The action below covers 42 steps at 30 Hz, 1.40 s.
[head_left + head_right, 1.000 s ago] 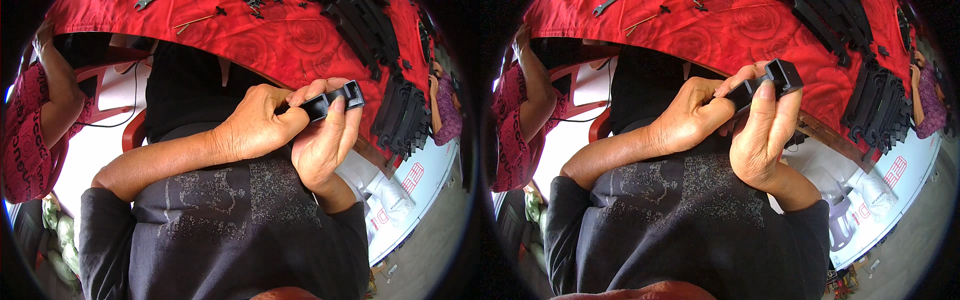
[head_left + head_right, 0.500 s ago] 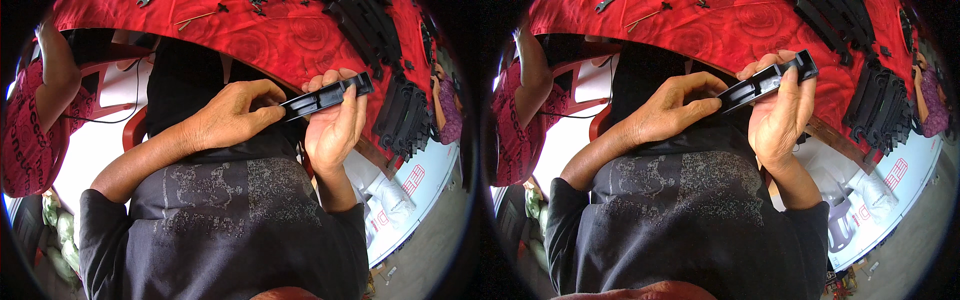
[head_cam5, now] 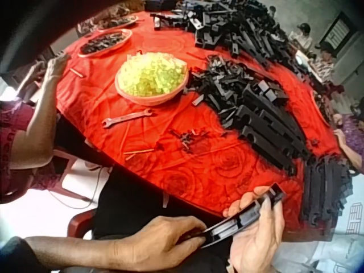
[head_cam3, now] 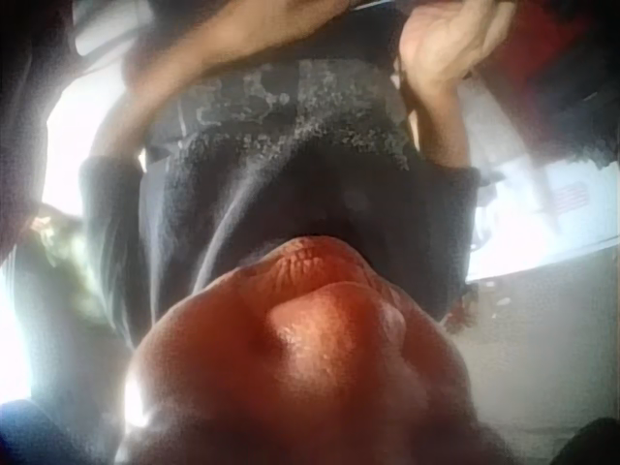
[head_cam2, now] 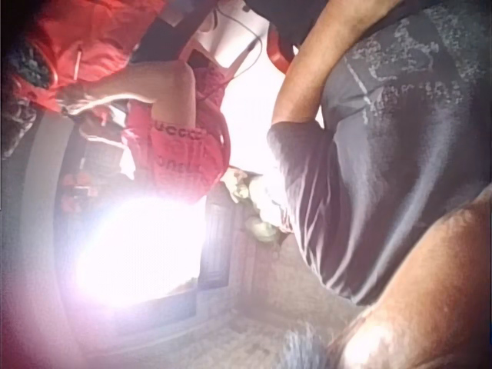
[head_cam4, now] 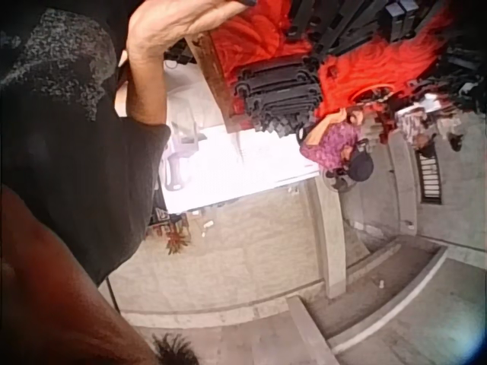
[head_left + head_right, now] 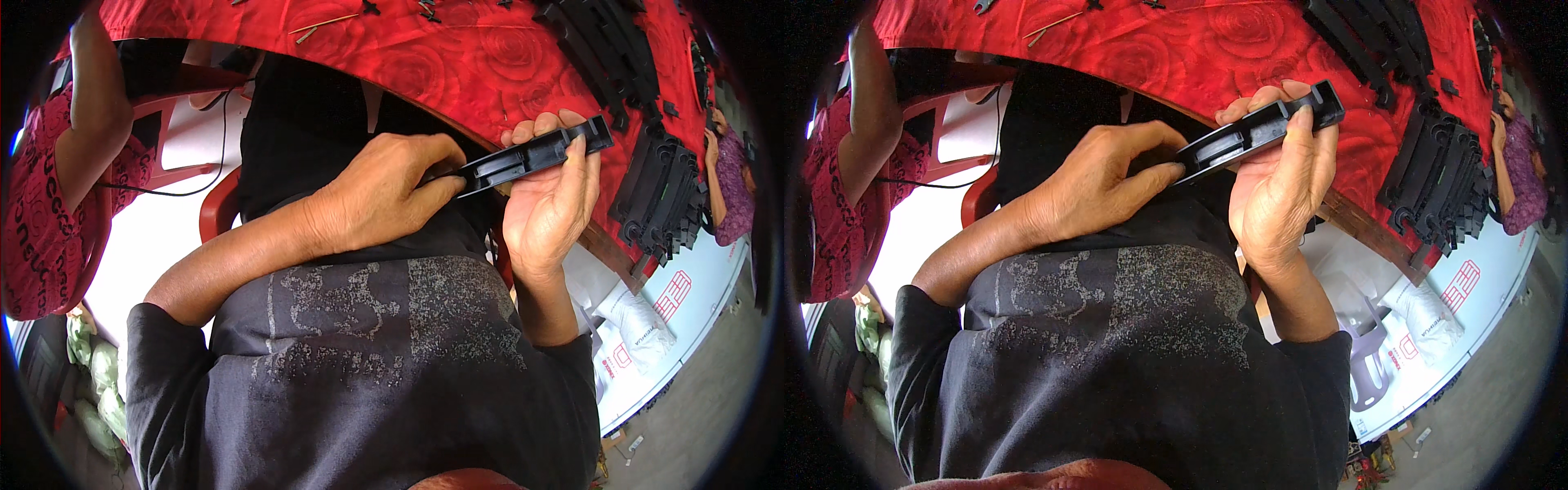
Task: The person assembles plastic components by fitting and pressing small parts into a black plastic housing by hand.
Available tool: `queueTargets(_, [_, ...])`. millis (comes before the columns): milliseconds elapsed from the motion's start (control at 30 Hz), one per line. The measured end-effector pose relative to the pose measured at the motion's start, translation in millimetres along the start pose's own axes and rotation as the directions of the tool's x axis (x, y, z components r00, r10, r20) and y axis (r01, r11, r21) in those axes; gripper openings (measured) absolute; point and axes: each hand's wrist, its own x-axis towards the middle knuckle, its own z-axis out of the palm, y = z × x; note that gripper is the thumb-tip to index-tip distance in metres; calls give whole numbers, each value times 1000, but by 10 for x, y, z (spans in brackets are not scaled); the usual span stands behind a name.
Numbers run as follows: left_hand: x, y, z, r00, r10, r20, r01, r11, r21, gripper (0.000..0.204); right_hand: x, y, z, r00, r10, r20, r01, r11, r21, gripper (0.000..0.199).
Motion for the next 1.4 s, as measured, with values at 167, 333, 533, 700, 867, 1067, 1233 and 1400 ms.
queueTargets(167, [35, 71, -29, 810, 554, -192, -426, 781, 456, 52, 44, 7, 12, 999, 2, 34, -2, 1000, 16, 27])
queueTargets(333, [137, 114, -54, 759, 646, -83, -459, 621, 636, 50, 68, -6, 69, 998, -41, 47, 46, 993, -104, 27])
queueTargets(533, [195, 182, -93, 752, 658, -51, -453, 570, 686, 46, 55, -34, 88, 995, -45, 94, 56, 991, -125, 30])
queueTargets(700, [215, 198, -116, 744, 667, -32, -467, 554, 689, 44, 58, -45, 75, 995, -33, 92, 44, 991, -127, 32])
queueTargets(867, [194, 193, -122, 743, 669, -28, -471, 553, 687, 45, 64, -53, 65, 991, -45, 122, 65, 985, -162, 33])
queueTargets(1067, [73, 164, -150, 842, 485, -239, -387, 849, 360, 30, 68, -30, 53, 997, -11, 78, 19, 994, -103, 30])
queueTargets(1233, [49, 79, -70, 957, 261, -127, -238, 956, 170, 27, 69, -11, 64, 995, 3, 98, 5, 997, -82, 31])
queueTargets(1400, [87, 28, -1, 999, 48, 19, -47, 998, -37, 29, 53, 1, 80, 995, -17, 101, 25, 997, -72, 31])
